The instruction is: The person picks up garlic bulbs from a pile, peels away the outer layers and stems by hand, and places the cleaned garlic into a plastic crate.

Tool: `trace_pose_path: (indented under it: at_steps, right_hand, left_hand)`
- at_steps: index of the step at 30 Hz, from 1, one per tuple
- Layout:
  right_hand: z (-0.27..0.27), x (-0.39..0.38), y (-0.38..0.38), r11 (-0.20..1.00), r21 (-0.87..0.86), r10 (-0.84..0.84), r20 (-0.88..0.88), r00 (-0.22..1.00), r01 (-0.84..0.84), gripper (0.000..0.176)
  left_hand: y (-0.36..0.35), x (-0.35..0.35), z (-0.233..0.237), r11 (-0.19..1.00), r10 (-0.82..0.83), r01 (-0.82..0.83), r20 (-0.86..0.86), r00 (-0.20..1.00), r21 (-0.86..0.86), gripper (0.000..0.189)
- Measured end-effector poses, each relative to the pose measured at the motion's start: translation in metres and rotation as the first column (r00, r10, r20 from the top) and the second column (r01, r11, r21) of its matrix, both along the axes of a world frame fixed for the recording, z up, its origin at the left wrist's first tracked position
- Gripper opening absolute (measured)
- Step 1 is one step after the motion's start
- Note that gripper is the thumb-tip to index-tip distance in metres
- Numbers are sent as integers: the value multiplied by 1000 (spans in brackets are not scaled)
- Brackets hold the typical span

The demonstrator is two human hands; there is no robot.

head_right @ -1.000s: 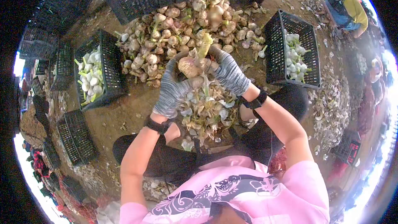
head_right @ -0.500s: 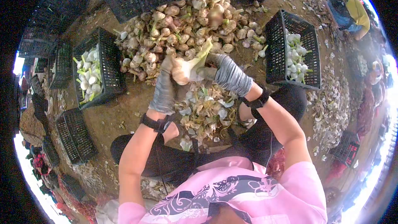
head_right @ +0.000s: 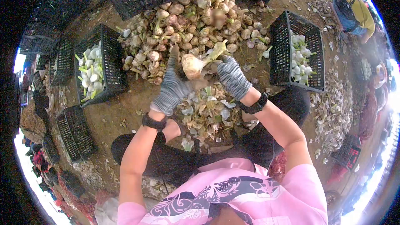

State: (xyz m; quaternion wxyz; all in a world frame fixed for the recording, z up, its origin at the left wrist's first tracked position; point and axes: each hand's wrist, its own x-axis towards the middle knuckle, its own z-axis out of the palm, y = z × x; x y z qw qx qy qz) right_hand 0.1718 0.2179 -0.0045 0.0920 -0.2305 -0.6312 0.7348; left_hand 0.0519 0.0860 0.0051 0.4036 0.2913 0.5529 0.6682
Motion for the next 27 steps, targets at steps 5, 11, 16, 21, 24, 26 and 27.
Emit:
trace_pose_path:
  at_steps: [5, 11, 16, 21, 24, 26, 27]
  right_hand:
    - [0, 2, -3, 985, -170, -8, -157, 988, -19, 23]
    - [19, 4, -7, 902, -432, 45, 75, 996, -8, 26]
    - [28, -1, -17, 995, -92, -36, 81, 996, 43, 25]
    - [22, 4, -28, 953, 299, 96, -138, 986, -51, 22]
    - [19, 11, -24, 988, 55, 142, 60, 988, -145, 22]
    - [15, 13, -19, 996, -51, 76, -17, 997, -77, 25]
    - [11, 13, -18, 987, -160, 0, -84, 996, -13, 29]
  left_hand:
    - [-5, -3, -10, 1000, 4, 4, -360, 933, 22, 100]
    - [-5, -13, 3, 999, -14, 22, -290, 957, 24, 80]
    - [-2, -11, -1, 979, 197, -200, -58, 979, -49, 49]
    - [-3, -18, -5, 992, 52, 44, 713, 699, -115, 33]
    - [3, -18, -2, 974, 120, 90, 817, 564, -206, 42]
    - [2, -15, 0, 964, 137, 88, 757, 639, -249, 45]
    - [3, -13, 7, 953, 149, 84, 691, 708, -291, 48]
